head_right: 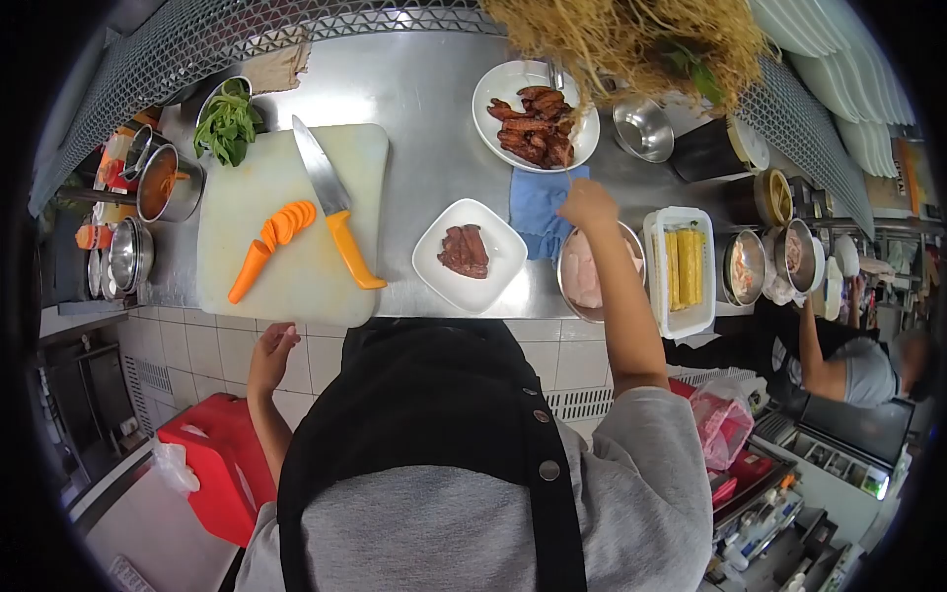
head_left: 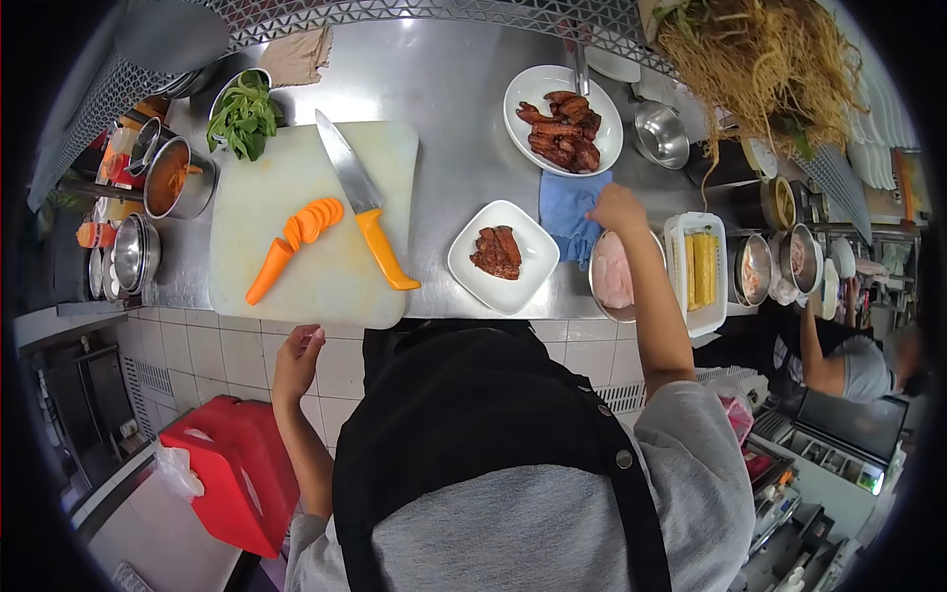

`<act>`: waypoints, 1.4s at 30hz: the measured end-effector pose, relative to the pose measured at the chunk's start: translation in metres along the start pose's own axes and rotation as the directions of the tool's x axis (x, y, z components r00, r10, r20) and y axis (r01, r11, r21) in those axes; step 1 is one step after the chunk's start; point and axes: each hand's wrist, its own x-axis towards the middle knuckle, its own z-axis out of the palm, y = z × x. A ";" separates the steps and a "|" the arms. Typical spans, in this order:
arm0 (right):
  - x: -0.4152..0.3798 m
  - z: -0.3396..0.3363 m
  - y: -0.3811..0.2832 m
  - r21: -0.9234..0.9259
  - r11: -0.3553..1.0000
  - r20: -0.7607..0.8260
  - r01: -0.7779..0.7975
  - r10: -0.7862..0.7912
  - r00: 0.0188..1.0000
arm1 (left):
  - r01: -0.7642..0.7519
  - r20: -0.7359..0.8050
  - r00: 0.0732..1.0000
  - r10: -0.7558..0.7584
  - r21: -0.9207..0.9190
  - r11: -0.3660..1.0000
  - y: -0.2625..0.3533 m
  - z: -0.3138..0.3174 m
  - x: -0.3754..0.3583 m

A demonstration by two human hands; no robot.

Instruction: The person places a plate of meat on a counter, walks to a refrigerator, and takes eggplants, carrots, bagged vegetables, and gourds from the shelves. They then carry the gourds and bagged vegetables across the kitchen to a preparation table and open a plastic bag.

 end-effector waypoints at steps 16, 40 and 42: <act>0.014 0.011 -0.023 -0.251 0.968 -0.001 -0.017 0.017 1.000 | -0.028 -0.085 0.996 0.037 0.100 0.995 0.007 0.018 0.002; 0.034 0.017 -0.001 -0.286 0.957 0.271 0.040 0.040 0.962 | -0.129 -0.108 0.985 0.135 0.063 0.990 0.039 0.010 0.001; 0.032 0.012 -0.004 -0.300 0.953 0.268 0.042 0.042 0.962 | -0.114 -0.125 0.984 0.125 0.093 0.989 0.036 0.011 0.001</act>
